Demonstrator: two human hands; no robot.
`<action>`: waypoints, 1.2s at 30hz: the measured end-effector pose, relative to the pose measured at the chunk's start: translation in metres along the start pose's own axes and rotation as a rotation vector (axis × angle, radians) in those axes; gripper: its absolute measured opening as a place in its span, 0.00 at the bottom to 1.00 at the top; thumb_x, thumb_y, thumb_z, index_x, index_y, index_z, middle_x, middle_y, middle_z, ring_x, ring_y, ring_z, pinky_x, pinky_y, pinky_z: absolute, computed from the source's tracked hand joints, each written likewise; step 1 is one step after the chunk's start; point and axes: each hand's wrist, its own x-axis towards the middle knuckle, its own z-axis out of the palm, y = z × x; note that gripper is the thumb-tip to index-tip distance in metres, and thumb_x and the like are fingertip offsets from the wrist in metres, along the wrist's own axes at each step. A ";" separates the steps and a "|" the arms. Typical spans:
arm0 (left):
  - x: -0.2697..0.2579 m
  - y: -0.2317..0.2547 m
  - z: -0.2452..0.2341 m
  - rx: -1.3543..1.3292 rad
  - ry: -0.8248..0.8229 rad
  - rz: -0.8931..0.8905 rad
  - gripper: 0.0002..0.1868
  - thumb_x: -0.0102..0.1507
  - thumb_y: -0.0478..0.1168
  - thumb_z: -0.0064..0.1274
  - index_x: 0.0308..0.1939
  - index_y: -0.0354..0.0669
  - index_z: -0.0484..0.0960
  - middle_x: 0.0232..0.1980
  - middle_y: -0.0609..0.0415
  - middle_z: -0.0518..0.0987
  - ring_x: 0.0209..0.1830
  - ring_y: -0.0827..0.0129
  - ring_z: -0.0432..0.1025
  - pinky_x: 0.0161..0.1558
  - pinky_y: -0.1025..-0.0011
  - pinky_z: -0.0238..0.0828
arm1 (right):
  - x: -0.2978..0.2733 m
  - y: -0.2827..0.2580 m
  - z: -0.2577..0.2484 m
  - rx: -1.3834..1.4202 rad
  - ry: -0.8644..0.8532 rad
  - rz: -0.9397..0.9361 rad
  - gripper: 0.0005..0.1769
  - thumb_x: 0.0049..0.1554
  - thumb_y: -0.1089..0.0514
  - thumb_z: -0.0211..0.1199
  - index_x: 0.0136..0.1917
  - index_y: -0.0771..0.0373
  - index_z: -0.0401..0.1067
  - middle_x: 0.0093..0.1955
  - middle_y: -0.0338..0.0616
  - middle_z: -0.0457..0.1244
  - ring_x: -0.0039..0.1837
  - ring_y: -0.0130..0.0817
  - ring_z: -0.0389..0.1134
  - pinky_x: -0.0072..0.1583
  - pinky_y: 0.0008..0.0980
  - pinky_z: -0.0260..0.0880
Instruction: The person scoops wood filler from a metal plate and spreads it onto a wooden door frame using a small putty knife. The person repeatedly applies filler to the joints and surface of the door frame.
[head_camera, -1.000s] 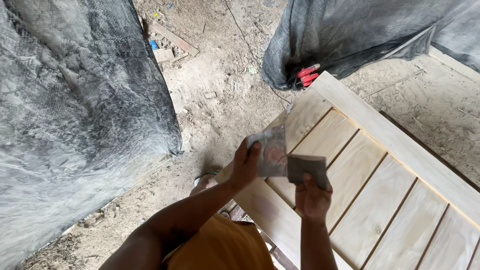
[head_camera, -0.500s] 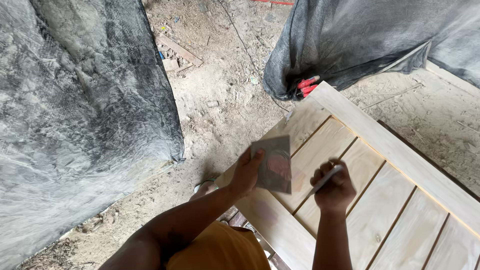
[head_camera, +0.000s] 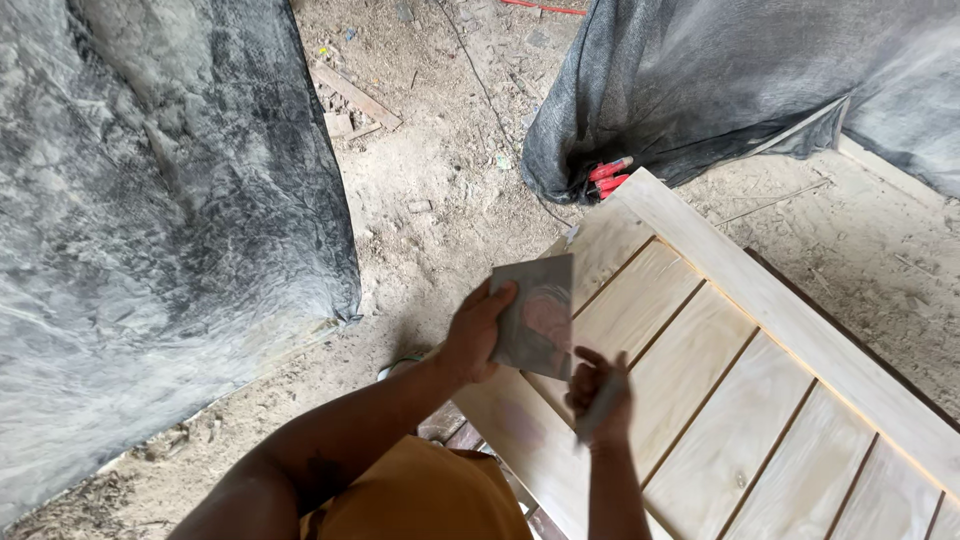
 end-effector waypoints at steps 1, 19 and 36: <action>-0.001 0.001 -0.005 -0.014 0.011 0.008 0.19 0.72 0.43 0.47 0.63 0.37 0.71 0.52 0.49 0.80 0.48 0.63 0.77 0.50 0.62 0.79 | -0.014 -0.023 0.006 0.082 -0.050 -0.017 0.36 0.68 0.34 0.45 0.60 0.72 0.69 0.27 0.31 0.49 0.27 0.23 0.45 0.29 0.27 0.44; -0.044 0.038 -0.029 0.099 0.065 -0.004 0.21 0.73 0.45 0.41 0.67 0.40 0.67 0.58 0.46 0.77 0.56 0.57 0.76 0.58 0.57 0.76 | -0.230 -0.170 0.229 -1.074 -0.790 -0.755 0.23 0.58 0.58 0.57 0.26 0.58 0.50 0.27 0.37 0.53 0.35 0.35 0.60 0.53 0.53 0.72; -0.051 0.049 -0.029 0.068 0.128 0.020 0.19 0.75 0.43 0.39 0.67 0.38 0.67 0.59 0.48 0.77 0.57 0.61 0.76 0.59 0.61 0.77 | -0.210 -0.152 0.222 -0.983 -0.697 -0.812 0.23 0.53 0.57 0.56 0.31 0.54 0.40 0.26 0.37 0.49 0.34 0.38 0.55 0.44 0.51 0.68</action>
